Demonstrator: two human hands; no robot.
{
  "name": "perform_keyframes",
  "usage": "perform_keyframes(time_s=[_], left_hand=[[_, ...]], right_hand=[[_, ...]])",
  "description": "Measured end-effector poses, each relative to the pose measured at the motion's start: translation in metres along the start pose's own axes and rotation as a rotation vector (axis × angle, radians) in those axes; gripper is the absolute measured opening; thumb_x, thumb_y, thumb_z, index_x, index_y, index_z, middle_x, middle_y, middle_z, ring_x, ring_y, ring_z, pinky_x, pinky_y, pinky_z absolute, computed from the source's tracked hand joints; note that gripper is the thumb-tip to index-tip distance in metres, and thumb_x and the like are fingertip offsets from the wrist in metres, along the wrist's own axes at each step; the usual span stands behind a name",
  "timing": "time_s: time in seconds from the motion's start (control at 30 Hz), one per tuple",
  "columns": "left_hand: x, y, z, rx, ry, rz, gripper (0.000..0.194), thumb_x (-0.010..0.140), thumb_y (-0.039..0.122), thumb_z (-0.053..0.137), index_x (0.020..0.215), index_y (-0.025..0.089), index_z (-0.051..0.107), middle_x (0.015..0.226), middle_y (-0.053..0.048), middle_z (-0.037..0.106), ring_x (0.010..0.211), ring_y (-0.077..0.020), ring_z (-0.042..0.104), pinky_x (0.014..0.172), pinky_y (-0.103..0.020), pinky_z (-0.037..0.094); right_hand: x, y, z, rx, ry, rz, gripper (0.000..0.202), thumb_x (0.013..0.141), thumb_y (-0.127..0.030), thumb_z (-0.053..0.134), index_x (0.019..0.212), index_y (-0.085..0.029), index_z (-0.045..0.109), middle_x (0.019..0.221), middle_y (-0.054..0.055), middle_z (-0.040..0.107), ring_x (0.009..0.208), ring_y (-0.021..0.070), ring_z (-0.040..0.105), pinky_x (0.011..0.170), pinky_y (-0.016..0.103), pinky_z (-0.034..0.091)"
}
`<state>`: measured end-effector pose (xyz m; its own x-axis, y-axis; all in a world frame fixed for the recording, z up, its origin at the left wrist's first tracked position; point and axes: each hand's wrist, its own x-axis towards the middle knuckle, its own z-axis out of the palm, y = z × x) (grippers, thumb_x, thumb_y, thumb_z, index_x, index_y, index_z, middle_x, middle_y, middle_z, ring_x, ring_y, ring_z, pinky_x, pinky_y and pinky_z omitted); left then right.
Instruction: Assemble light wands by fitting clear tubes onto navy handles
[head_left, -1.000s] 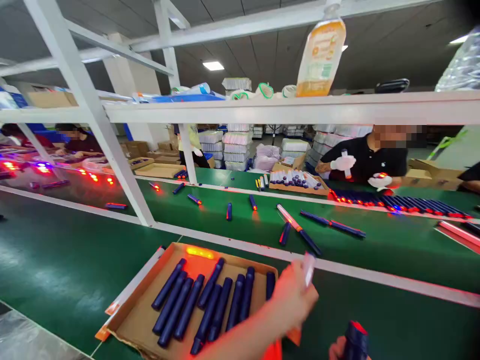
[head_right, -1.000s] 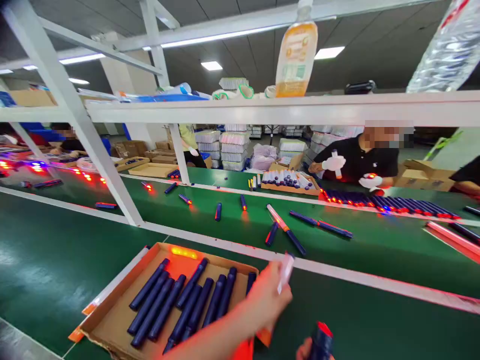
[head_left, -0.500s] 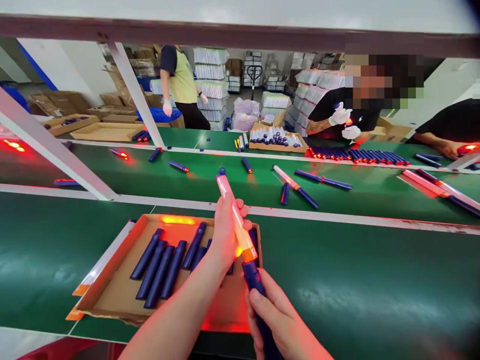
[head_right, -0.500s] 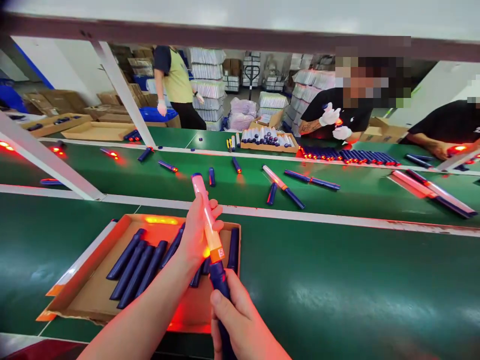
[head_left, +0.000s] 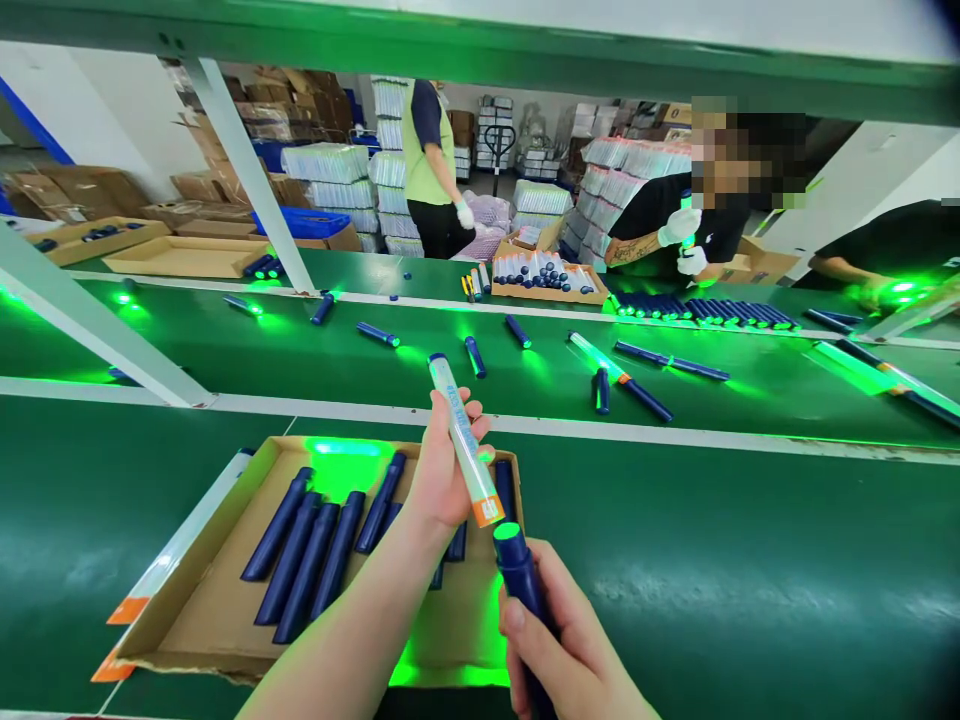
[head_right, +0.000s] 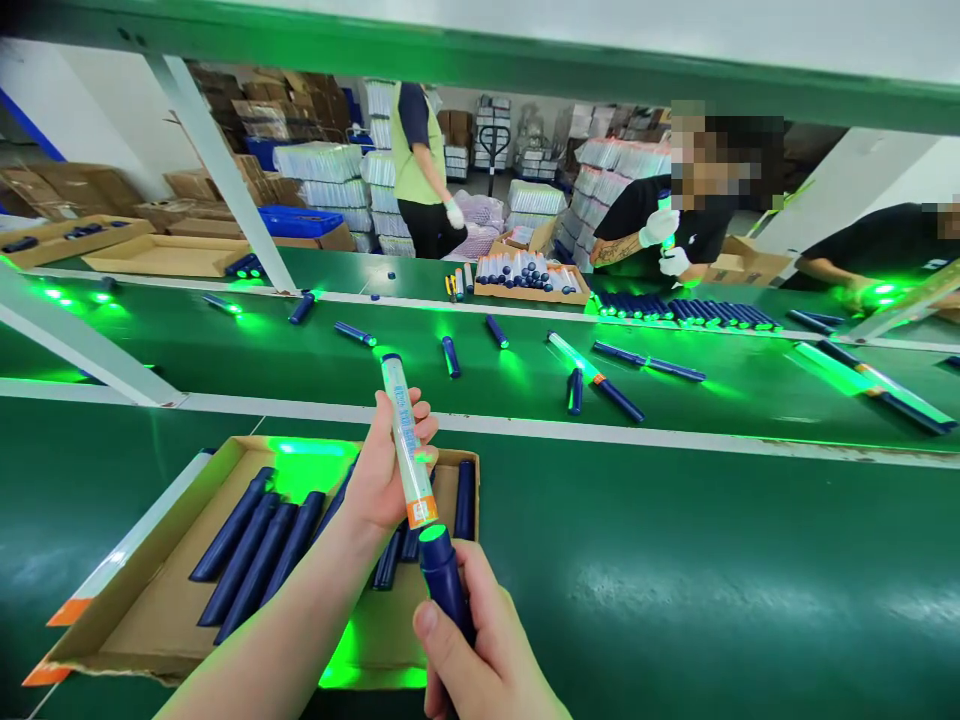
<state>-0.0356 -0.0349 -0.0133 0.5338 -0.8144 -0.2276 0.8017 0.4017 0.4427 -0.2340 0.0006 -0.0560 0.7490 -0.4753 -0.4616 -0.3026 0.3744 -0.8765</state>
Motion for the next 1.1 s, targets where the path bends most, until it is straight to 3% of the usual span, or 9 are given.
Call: perform_keyframes(time_s=[0.13, 0.3, 0.5, 0.6, 0.73, 0.97, 1.03, 1.1], left_hand=[[-0.003, -0.002, 0.003, -0.013, -0.018, -0.015, 0.036, 0.103, 0.052, 0.054, 0.112, 0.018, 0.06, 0.084, 0.004, 0.046, 0.06, -0.0046, 0.049, 0.04, -0.012, 0.04], [-0.004, -0.008, 0.003, -0.055, -0.085, -0.023, 0.031, 0.102, 0.05, 0.059, 0.111, 0.02, 0.059, 0.081, 0.004, 0.043, 0.061, -0.0057, 0.048, 0.041, -0.011, 0.041], [-0.006, -0.017, 0.011, 0.007, -0.174, 0.014, 0.042, 0.087, 0.053, 0.081, 0.105, 0.023, 0.057, 0.077, 0.006, 0.037, 0.058, -0.0052, 0.041, 0.038, -0.009, 0.033], [-0.004, -0.02, 0.023, 0.022, -0.208, -0.05, 0.036, 0.086, 0.039, 0.084, 0.102, 0.023, 0.055, 0.076, 0.006, 0.036, 0.056, -0.0047, 0.041, 0.036, -0.009, 0.032], [-0.002, -0.024, 0.036, -0.094, -0.269, -0.176, 0.022, 0.09, 0.021, 0.074, 0.097, 0.021, 0.052, 0.075, 0.006, 0.035, 0.054, -0.0039, 0.041, 0.034, -0.008, 0.025], [-0.014, -0.033, 0.048, -0.034, -0.254, -0.162, 0.026, 0.083, 0.013, 0.073, 0.098, 0.02, 0.054, 0.073, 0.007, 0.031, 0.051, -0.0033, 0.037, 0.033, -0.006, 0.027], [-0.013, -0.037, 0.051, -0.003, -0.234, -0.146, 0.027, 0.081, 0.015, 0.075, 0.098, 0.02, 0.055, 0.072, 0.008, 0.031, 0.05, -0.0032, 0.036, 0.033, -0.006, 0.026], [-0.008, -0.041, 0.05, 0.104, -0.126, -0.062, 0.026, 0.084, 0.022, 0.075, 0.1, 0.02, 0.055, 0.073, 0.007, 0.036, 0.05, -0.0042, 0.038, 0.034, -0.008, 0.03]], right_hand=[[-0.001, -0.005, -0.005, -0.094, 0.001, 0.004, 0.065, 0.099, -0.074, 0.054, 0.144, -0.028, 0.043, 0.08, -0.005, 0.051, 0.068, 0.0144, 0.058, 0.069, 0.029, 0.05], [0.001, -0.009, -0.008, -0.17, 0.01, 0.012, 0.058, 0.1, -0.074, 0.051, 0.138, -0.031, 0.046, 0.092, -0.002, 0.054, 0.067, 0.0125, 0.057, 0.064, 0.027, 0.05], [0.003, -0.009, -0.008, -0.125, 0.003, 0.051, 0.061, 0.098, -0.078, 0.05, 0.131, -0.027, 0.049, 0.072, -0.006, 0.047, 0.057, 0.0113, 0.046, 0.053, 0.023, 0.043], [0.004, -0.01, -0.009, -0.044, -0.009, 0.042, 0.067, 0.095, -0.08, 0.052, 0.136, -0.027, 0.047, 0.064, -0.008, 0.045, 0.053, 0.0108, 0.043, 0.049, 0.021, 0.039], [0.003, -0.013, -0.01, 0.151, -0.037, 0.054, 0.084, 0.093, -0.081, 0.056, 0.153, -0.027, 0.034, 0.059, -0.008, 0.048, 0.049, 0.0106, 0.039, 0.046, 0.019, 0.033], [0.001, -0.008, -0.008, 0.224, -0.018, 0.07, 0.119, 0.072, -0.096, 0.063, 0.158, -0.022, 0.026, 0.06, -0.008, 0.048, 0.048, 0.011, 0.038, 0.045, 0.02, 0.031], [0.006, -0.009, -0.012, 0.207, -0.03, -0.005, 0.115, 0.073, -0.094, 0.063, 0.155, -0.02, 0.031, 0.063, -0.007, 0.05, 0.049, 0.011, 0.039, 0.046, 0.021, 0.033], [0.022, -0.018, -0.022, 0.104, -0.042, -0.136, 0.096, 0.082, -0.088, 0.061, 0.148, -0.02, 0.042, 0.067, -0.005, 0.053, 0.051, 0.0117, 0.044, 0.049, 0.022, 0.036]])
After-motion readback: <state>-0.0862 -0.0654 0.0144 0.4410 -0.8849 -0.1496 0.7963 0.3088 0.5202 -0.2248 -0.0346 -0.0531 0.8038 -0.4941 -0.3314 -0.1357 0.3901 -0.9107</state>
